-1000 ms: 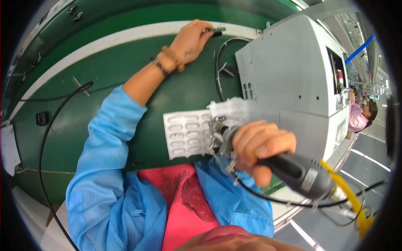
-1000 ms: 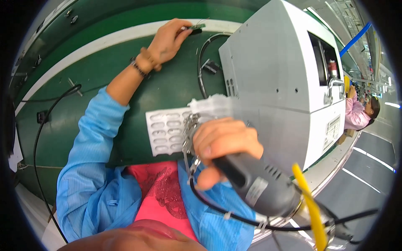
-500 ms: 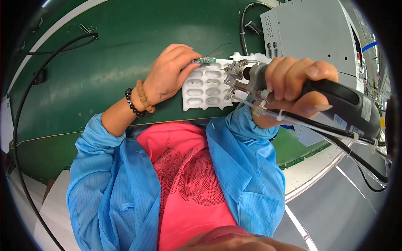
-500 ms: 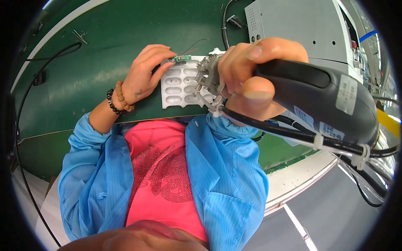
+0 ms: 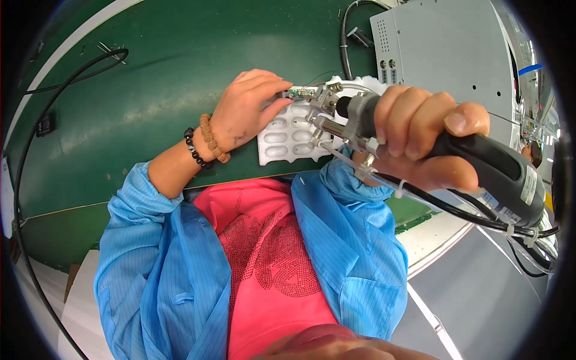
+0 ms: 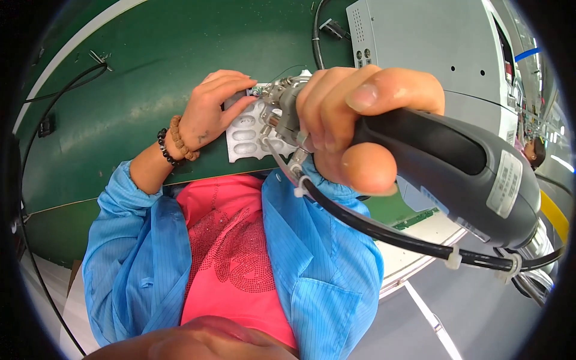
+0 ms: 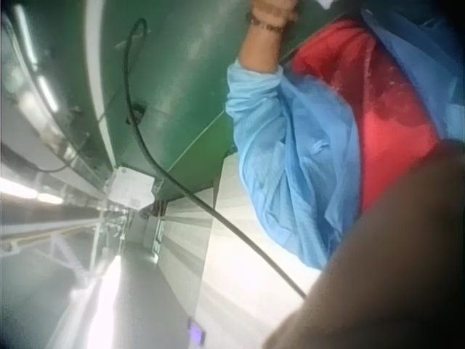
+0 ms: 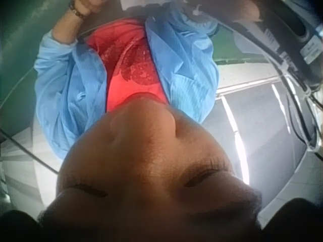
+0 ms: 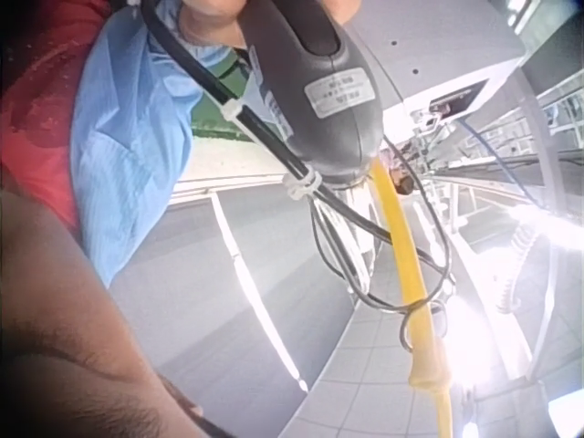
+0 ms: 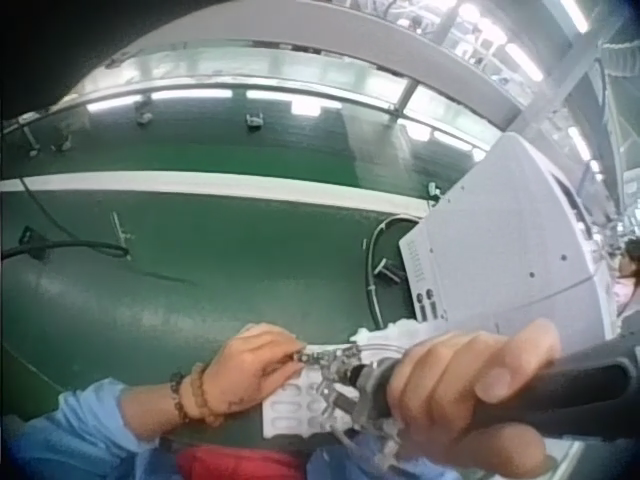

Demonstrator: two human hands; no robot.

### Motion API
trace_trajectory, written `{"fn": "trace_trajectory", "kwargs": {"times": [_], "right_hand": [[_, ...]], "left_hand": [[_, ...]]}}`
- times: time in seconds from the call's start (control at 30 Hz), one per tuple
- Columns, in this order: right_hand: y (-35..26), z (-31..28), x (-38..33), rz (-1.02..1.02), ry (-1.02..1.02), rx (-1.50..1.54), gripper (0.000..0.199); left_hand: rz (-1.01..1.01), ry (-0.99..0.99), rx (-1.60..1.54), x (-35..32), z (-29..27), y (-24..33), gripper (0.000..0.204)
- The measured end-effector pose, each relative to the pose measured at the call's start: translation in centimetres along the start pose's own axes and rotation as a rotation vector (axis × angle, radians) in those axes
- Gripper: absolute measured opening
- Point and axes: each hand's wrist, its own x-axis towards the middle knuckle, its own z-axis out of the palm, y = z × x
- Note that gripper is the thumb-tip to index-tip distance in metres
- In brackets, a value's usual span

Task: The person welds wires onto small green circuit boards using a handheld soldering iron, working on the boards as they rest on a white plastic tray.

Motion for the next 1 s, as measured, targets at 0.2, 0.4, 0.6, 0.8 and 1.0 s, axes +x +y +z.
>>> {"fn": "trace_trajectory", "kwargs": {"times": [0.2,0.4,0.6,0.8,1.0], "right_hand": [[1.1,0.2,0.1,0.014,-0.008,-0.036,0.050],[1.5,0.2,0.2,0.024,-0.050,-0.084,0.053],[1.5,0.4,0.3,0.054,-0.063,-0.114,0.053],[1.5,0.4,0.2,0.074,-0.064,-0.123,0.050],[2.1,1.6,0.6,0.099,-0.022,-0.136,0.043]], "left_hand": [[-0.030,0.029,-0.042,-0.1,0.0,-0.4,0.028],[-0.039,0.043,-0.063,-0.3,0.3,-0.5,0.027],[-0.028,0.048,-0.073,-0.1,0.6,-0.6,0.026],[-0.021,0.053,-0.078,-0.3,0.7,-0.6,0.024],[-0.020,0.046,-0.085,-0.1,1.0,-0.5,0.025]]}}
